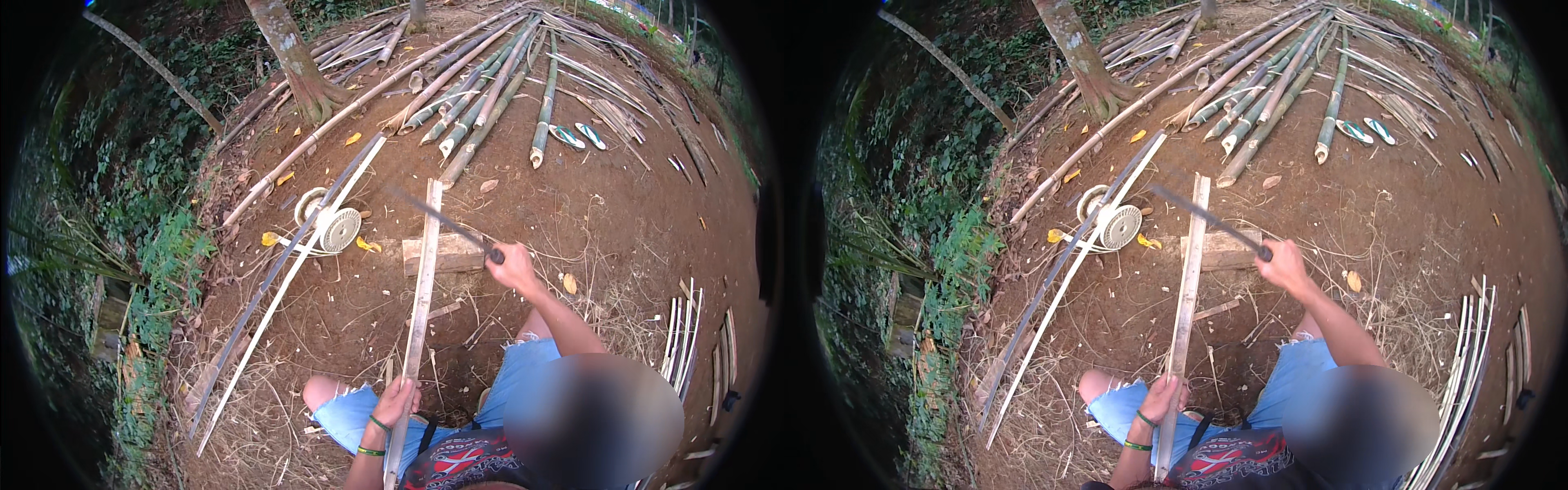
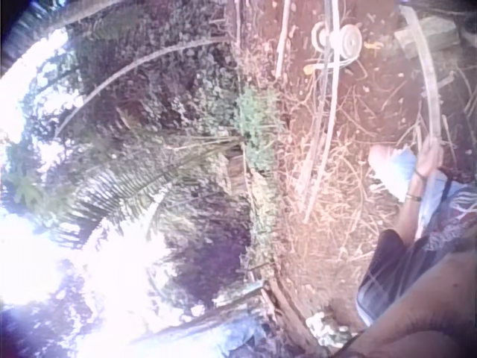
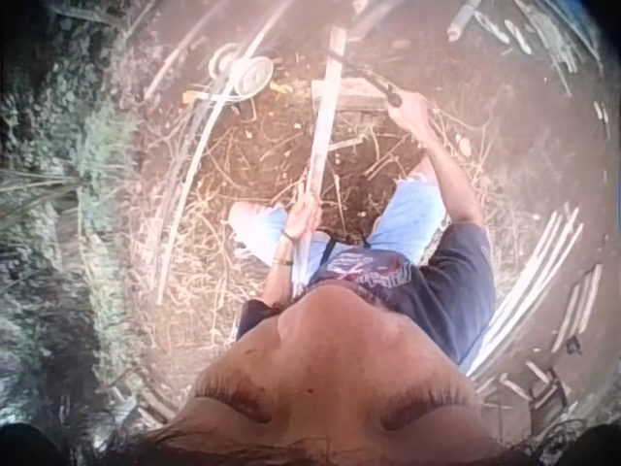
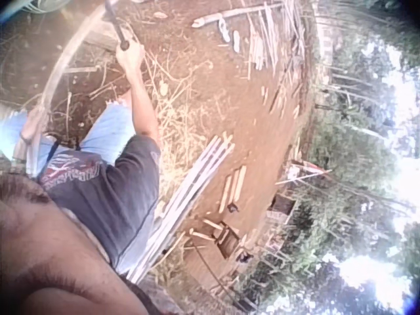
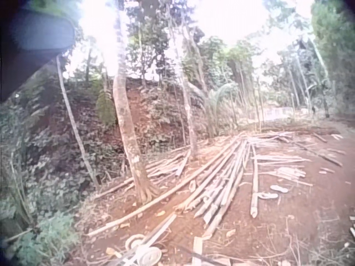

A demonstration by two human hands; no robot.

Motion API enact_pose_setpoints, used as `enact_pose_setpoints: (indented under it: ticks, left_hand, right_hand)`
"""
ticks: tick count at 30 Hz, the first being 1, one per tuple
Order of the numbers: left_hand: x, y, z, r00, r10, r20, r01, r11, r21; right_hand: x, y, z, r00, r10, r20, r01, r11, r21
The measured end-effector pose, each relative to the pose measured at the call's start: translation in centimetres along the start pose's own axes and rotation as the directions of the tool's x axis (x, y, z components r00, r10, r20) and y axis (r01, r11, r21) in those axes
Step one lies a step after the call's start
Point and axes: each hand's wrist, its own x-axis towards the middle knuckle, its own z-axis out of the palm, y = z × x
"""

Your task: The person sits on the ground and uses a machete to split a long bamboo pole into thin strips. They repeatedly strike the bamboo against a wooden block to separate the layers, creating a pile of thin bamboo slats.

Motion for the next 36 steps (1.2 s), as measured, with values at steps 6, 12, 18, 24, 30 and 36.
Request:
enact_pose_setpoints:
  ticks: [6,12,18,24,30,36]
  left_hand:
    - [0.2,1.3,0.6,0.989,0.005,-0.147,0.010,0.995,0.102]
    - [-0.4,1.3,2.0,0.953,0.151,-0.264,-0.061,0.945,0.320]
    - [0.4,1.8,3.2,0.963,0.137,-0.233,-0.082,0.970,0.230]
    - [0.4,3.3,3.3,0.960,0.174,-0.217,-0.108,0.952,0.288]
    - [0.3,2.4,1.2,0.954,0.129,-0.272,-0.051,0.960,0.277]
    - [-1.7,0.1,2.3,0.981,0.055,-0.186,-0.024,0.986,0.165]
  right_hand:
    - [-10.0,-3.5,6.2,0.893,-0.426,0.146,0.423,0.905,0.051]
    - [-2.2,1.3,4.9,0.851,-0.476,0.223,0.518,0.831,-0.205]
    - [7.2,3.8,-1.0,0.996,-0.033,-0.084,0.003,0.942,-0.336]
    - [10.0,2.5,-3.8,0.997,-0.071,-0.034,0.047,0.883,-0.467]
    - [5.0,-3.2,-1.3,0.944,-0.231,0.236,0.308,0.872,-0.381]
    - [12.1,6.9,-7.0,0.931,0.244,-0.272,-0.327,0.889,-0.322]
